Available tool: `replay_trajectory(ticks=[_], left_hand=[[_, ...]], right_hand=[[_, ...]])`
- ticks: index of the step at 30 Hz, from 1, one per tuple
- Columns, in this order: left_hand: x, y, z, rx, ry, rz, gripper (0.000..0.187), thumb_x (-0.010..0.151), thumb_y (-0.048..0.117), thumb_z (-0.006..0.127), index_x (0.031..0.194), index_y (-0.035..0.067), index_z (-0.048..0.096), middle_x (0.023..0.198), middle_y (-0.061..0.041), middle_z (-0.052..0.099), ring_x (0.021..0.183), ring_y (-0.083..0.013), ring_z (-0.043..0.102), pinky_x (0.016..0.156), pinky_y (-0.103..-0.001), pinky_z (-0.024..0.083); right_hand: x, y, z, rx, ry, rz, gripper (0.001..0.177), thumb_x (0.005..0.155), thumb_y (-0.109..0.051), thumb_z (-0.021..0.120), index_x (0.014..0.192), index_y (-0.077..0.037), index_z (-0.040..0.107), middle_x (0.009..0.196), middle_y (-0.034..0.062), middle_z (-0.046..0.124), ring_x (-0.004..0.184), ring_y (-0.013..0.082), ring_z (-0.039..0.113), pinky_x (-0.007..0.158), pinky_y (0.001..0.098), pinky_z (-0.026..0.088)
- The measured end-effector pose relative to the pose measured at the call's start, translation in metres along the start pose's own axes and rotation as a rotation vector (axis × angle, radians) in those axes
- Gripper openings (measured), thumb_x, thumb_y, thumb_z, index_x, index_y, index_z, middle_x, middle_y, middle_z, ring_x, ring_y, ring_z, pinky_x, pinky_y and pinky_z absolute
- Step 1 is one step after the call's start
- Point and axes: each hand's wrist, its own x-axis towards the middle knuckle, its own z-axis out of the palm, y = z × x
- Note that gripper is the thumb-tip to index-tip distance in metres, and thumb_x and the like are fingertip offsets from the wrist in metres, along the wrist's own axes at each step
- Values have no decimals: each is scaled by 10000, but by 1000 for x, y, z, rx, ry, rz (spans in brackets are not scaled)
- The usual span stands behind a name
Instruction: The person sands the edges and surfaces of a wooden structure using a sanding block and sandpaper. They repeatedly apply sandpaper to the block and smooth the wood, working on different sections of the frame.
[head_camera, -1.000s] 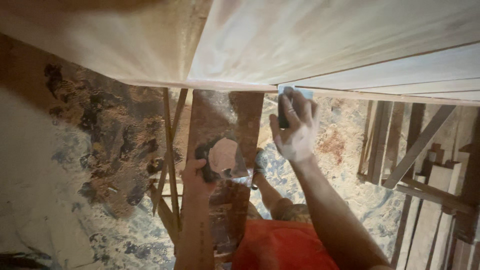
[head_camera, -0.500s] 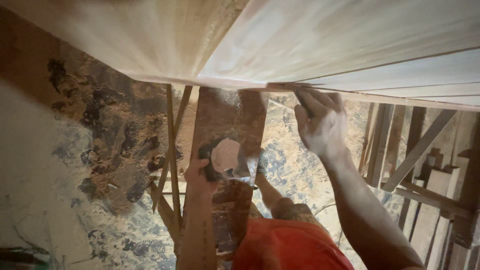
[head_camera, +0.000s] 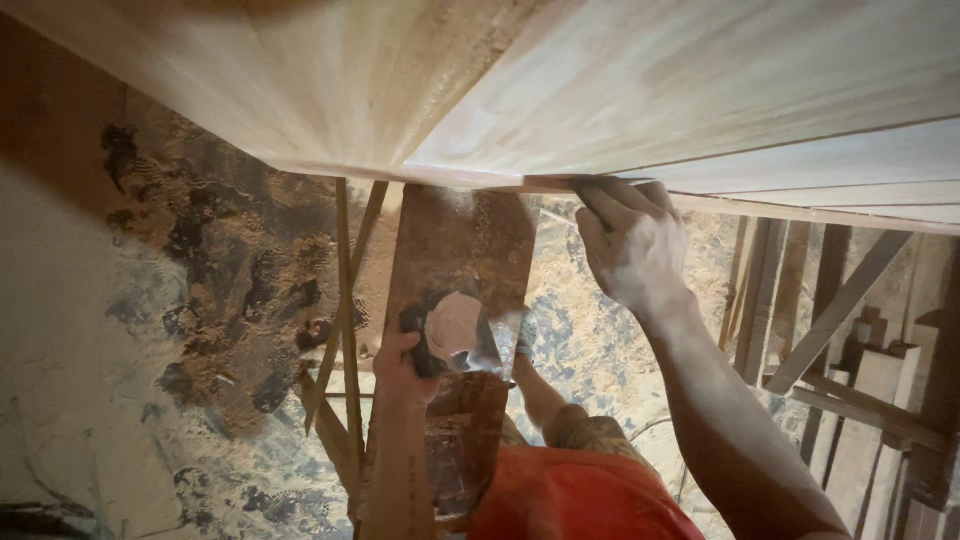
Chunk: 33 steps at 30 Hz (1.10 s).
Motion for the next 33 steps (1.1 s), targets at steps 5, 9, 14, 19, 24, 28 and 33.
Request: replay_trajectory(ticks=[5, 9, 14, 19, 24, 28, 33], left_hand=[[-6, 4, 5, 27, 12, 3, 625, 792, 156, 502, 1391, -21, 515, 1291, -204, 633, 1208, -361, 627, 1058, -484, 510], [-2, 3, 5, -2, -1, 21, 622, 795, 154, 503, 1393, -18, 511, 1281, -204, 636, 1203, -365, 633, 1057, -492, 511], [-2, 2, 4, 28, 64, -3, 634, 766, 150, 505, 1382, 0, 524, 1271, -193, 646, 1180, -374, 637, 1041, -508, 510], [0, 3, -4, -23, -32, -21, 598, 782, 146, 532, 1348, -47, 533, 1238, -226, 646, 1170, -407, 645, 1019, -539, 537], [-6, 3, -18, 27, 114, -13, 597, 768, 147, 524, 1348, 5, 532, 1223, -202, 639, 1138, -390, 649, 997, -533, 546], [-7, -3, -18, 58, 92, 21, 612, 783, 118, 522, 1387, 18, 541, 1253, -183, 634, 1169, -367, 636, 1035, -527, 524], [-18, -6, -30, -27, 171, -46, 587, 784, 133, 521, 1359, 21, 560, 1251, -171, 649, 1177, -381, 639, 1020, -533, 535]], right_hand=[[1, 10, -1, 71, -98, 20, 339, 935, -23, 544, 1142, -73, 807, 1069, 130, 797, 808, 221, 676, 461, 293, 515], [-10, 19, -2, 74, -130, 59, 346, 907, -34, 537, 1122, -61, 807, 999, 143, 801, 709, 204, 654, 477, 313, 493], [-31, 39, 27, 48, 191, -93, 256, 1000, -112, 594, 1183, -20, 748, 1100, 169, 771, 847, 175, 674, 773, 354, 528], [-57, 42, 59, -89, 328, -18, 349, 974, -200, 690, 1251, 3, 749, 1188, 154, 742, 901, 210, 551, 823, 368, 445], [-67, 53, 85, -73, 416, 40, 405, 1019, -216, 717, 1361, 1, 709, 1282, 149, 722, 991, 197, 570, 861, 369, 419], [-68, 44, 100, -125, 413, 61, 464, 1030, -294, 684, 1423, -51, 640, 1343, 169, 649, 1153, 287, 548, 1004, 407, 427], [-66, 33, 97, -163, 381, 168, 400, 1011, -273, 636, 1370, -101, 676, 1292, 158, 645, 1121, 300, 517, 992, 404, 428]])
